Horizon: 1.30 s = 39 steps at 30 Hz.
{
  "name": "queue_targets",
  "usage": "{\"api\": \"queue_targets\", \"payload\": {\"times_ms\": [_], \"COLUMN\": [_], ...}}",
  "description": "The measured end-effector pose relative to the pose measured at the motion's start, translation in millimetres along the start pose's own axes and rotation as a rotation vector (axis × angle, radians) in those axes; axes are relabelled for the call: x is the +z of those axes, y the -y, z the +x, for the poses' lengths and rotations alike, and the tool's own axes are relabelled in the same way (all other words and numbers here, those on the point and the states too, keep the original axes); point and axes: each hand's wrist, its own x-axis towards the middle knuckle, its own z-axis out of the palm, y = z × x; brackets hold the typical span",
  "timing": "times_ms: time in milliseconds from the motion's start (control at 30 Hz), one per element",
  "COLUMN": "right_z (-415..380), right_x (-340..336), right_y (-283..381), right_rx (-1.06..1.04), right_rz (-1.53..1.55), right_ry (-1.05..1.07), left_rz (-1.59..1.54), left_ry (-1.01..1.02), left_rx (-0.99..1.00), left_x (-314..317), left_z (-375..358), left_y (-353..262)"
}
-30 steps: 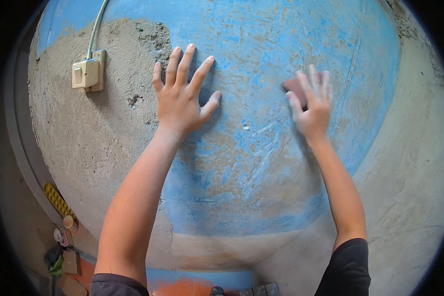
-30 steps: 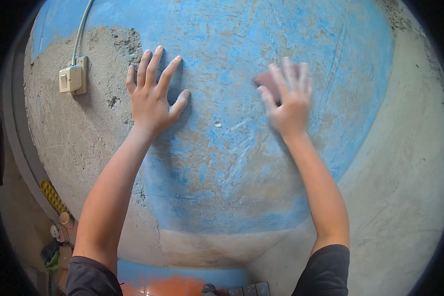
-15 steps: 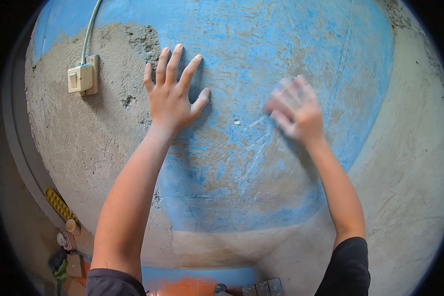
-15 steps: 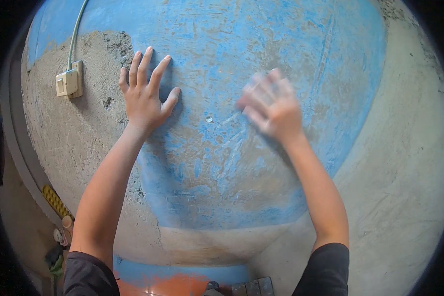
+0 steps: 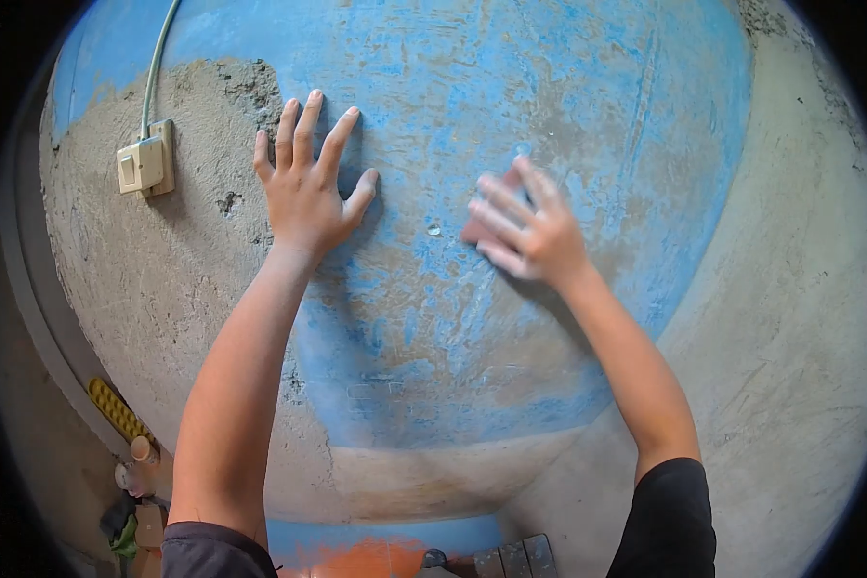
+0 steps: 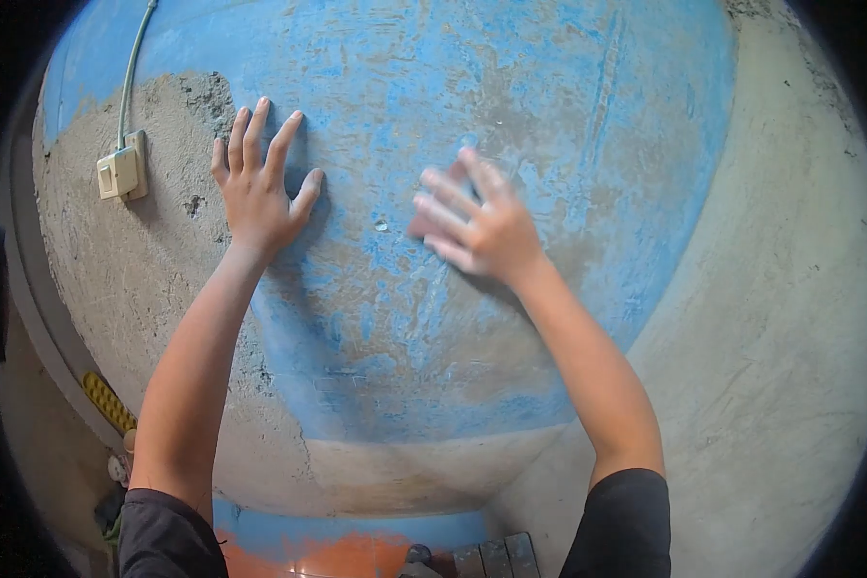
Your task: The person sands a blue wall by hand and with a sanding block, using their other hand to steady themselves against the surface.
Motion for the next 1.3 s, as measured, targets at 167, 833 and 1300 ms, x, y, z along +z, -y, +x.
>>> {"api": "queue_targets", "payload": {"times_ms": [167,833,1300], "right_z": [-39,-178,-278], "right_x": [12,0,32], "right_y": [-50,55,190], "right_rx": [0.435,0.365,1.122], "right_rz": [-0.271,-0.010,-0.011], "right_ry": [-0.186,0.038,-0.103], "left_rz": [0.009,0.007,-0.093], "left_ry": [-0.005,-0.032,0.038], "left_rx": [0.001,0.066,0.170], "left_x": [-1,-1,15], "left_z": [1,-20,-123], "left_y": [0,2,-58]}}
